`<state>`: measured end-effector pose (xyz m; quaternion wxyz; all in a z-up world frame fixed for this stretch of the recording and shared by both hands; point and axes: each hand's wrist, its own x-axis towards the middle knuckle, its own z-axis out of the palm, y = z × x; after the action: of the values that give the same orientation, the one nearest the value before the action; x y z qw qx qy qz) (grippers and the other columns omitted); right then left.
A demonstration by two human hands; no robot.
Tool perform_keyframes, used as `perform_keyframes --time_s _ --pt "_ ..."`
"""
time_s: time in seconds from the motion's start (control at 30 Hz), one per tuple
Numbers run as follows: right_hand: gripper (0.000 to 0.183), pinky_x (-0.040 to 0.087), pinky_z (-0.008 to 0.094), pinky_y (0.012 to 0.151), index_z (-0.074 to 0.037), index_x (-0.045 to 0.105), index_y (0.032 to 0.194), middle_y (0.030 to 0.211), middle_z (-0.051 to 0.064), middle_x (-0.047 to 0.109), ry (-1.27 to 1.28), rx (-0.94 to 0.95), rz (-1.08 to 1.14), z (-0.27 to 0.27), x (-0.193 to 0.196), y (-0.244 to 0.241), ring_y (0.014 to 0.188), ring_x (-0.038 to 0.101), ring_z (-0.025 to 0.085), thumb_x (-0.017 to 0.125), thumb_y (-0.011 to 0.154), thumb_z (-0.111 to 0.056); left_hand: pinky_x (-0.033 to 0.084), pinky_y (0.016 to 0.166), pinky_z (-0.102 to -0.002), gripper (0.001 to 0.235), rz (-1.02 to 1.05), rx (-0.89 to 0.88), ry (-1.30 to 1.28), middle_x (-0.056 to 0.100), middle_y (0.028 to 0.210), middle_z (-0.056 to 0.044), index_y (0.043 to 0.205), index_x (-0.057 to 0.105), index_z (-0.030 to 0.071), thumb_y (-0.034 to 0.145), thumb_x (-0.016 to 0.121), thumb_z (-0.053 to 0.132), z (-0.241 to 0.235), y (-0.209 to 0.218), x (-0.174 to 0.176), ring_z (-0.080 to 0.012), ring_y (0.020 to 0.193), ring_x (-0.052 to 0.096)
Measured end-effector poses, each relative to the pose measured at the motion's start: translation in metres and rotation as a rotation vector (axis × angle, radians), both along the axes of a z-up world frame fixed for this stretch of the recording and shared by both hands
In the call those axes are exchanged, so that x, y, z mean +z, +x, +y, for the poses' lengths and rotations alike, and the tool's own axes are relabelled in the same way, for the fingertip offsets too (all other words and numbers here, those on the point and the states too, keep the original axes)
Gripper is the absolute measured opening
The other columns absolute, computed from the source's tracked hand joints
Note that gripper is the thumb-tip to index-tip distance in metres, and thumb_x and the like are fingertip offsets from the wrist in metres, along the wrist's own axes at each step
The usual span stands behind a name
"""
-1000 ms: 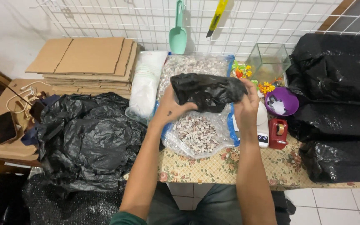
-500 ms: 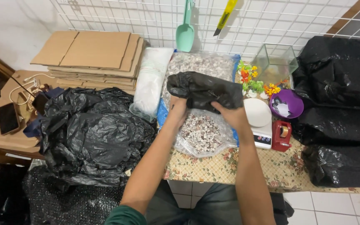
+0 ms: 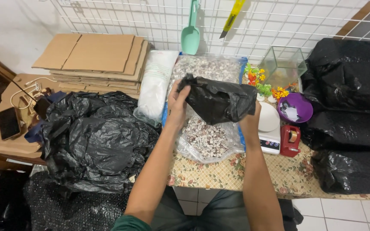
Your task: Packaging white gravel bait by scooping it into clear bags, weighing them, and then placing them into black plastic bags.
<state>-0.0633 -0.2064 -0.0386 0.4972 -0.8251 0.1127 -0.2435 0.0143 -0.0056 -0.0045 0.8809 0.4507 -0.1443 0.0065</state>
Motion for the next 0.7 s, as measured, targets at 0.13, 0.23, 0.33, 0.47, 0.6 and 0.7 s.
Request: perform_keyframes --time_s 0.13,0.23,0.33,0.47,0.6,0.7 --pt "0.039 0.053 0.044 0.094 -0.006 0.073 0.108 0.1 0.015 0.072 0.002 0.005 -0.031 -0.003 0.0 0.001 0.103 0.069 0.031 0.074 0.072 -0.018 0.05 0.093 -0.026 0.02 -0.031 0.047 0.068 0.069 0.103 0.002 0.113 0.068 0.013 0.099 0.07 0.027 0.013 -0.005 0.022 -0.0067 0.1 0.061" --pt "0.036 0.053 0.045 0.093 -0.005 0.073 0.106 0.097 0.016 0.072 0.005 0.006 -0.065 -0.005 0.0 0.001 0.102 0.069 0.032 0.07 0.072 -0.014 0.049 0.094 -0.027 0.024 -0.068 0.123 0.18 0.069 0.103 0.0 0.112 0.069 0.013 0.097 0.073 0.032 0.018 -0.001 0.022 -0.0073 0.099 0.06" --pt "0.033 0.052 0.046 0.092 -0.004 0.073 0.105 0.095 0.018 0.072 0.007 0.006 -0.097 -0.006 0.0 0.003 0.101 0.069 0.034 0.066 0.073 -0.009 0.049 0.095 -0.025 0.022 -0.088 0.075 0.18 0.072 0.103 0.001 0.115 0.065 0.014 0.1 0.07 0.029 0.022 0.002 0.018 -0.006 0.098 0.062" --pt "0.031 0.052 0.047 0.091 -0.002 0.074 0.102 0.091 0.019 0.071 0.01 0.003 -0.147 -0.011 0.003 0.007 0.099 0.069 0.036 0.06 0.073 -0.002 0.057 0.084 -0.026 0.02 -0.128 -0.025 0.109 0.074 0.095 -0.006 0.118 0.051 0.014 0.104 0.062 0.019 0.024 0.001 0.018 -0.0102 0.087 0.07" --pt "0.032 0.052 0.048 0.089 0.0 0.074 0.099 0.087 0.021 0.071 0.01 0.007 -0.198 -0.013 0.002 0.006 0.097 0.069 0.038 0.054 0.074 0.005 0.061 0.086 -0.024 0.032 -0.038 -0.071 -0.176 0.073 0.112 -0.008 0.116 0.048 0.013 0.095 0.071 0.006 0.021 0.019 -0.001 -0.0159 0.098 0.073" --pt "0.034 0.052 0.049 0.088 0.001 0.074 0.097 0.085 0.022 0.07 0.016 0.002 -0.23 -0.014 0.001 0.007 0.096 0.069 0.04 0.05 0.074 0.009 0.057 0.103 -0.029 0.037 -0.03 -0.137 -0.466 0.064 0.134 -0.013 0.119 0.049 0.013 0.094 0.067 -0.006 0.024 0.004 0.034 -0.0244 0.125 0.062"
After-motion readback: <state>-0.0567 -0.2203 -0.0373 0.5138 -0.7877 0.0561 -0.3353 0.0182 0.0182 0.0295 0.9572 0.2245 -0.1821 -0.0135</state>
